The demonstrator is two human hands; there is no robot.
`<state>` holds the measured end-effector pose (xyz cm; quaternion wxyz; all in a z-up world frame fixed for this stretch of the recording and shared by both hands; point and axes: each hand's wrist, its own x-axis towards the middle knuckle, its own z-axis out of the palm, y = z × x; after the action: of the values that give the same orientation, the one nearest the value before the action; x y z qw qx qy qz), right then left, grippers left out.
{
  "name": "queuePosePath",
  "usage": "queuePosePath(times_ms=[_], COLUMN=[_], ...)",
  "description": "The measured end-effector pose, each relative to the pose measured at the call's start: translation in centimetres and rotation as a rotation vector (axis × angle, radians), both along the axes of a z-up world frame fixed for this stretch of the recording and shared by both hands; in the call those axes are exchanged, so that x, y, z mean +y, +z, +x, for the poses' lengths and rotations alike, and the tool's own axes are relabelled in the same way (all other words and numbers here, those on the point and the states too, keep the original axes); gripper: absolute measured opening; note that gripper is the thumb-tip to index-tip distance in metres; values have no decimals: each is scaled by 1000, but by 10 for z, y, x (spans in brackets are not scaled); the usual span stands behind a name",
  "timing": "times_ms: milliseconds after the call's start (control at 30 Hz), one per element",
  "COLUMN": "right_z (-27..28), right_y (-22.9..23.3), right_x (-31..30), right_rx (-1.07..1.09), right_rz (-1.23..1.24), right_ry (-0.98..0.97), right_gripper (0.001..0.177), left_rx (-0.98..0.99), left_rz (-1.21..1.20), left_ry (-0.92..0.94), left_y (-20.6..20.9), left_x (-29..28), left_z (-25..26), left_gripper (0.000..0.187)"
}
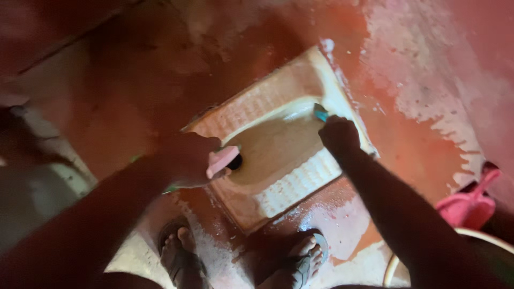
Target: The person scrubs a squat toilet with a brush and cleaning solution, then rinses the area with a hose. They repeatedly spray cleaner and scrub the bowl and surrounding floor, then rinse the toilet and floor with water from a hose.
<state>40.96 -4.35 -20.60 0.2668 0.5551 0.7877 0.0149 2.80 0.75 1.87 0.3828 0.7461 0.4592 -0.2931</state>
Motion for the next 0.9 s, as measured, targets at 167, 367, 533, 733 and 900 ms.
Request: queuePosePath(times_ms=[167,367,533,733,900], right_z=[-49,-98,-8,-31,-187], right_y=[-19,-44,-70,-98,-82], right_x=[-11,-40,-27,-58,-129], right_rx=[86,325,139,303,390], right_rz=[-239,-471,-118,-82,-531], right_ry=[-333,-254,-208,-270,-255], right_gripper=[26,21,25,27,24], left_rx=[-35,-75,-127,-74,-57], left_rz=[10,53,52,31,27], left_ry=[17,8,-19,0,16], left_y=[8,17,8,22,26], left_x=[-8,-3,-11,-3,-4], left_z=[-9,-14,-20,-12,-14], left_gripper=[57,57,57,59,63])
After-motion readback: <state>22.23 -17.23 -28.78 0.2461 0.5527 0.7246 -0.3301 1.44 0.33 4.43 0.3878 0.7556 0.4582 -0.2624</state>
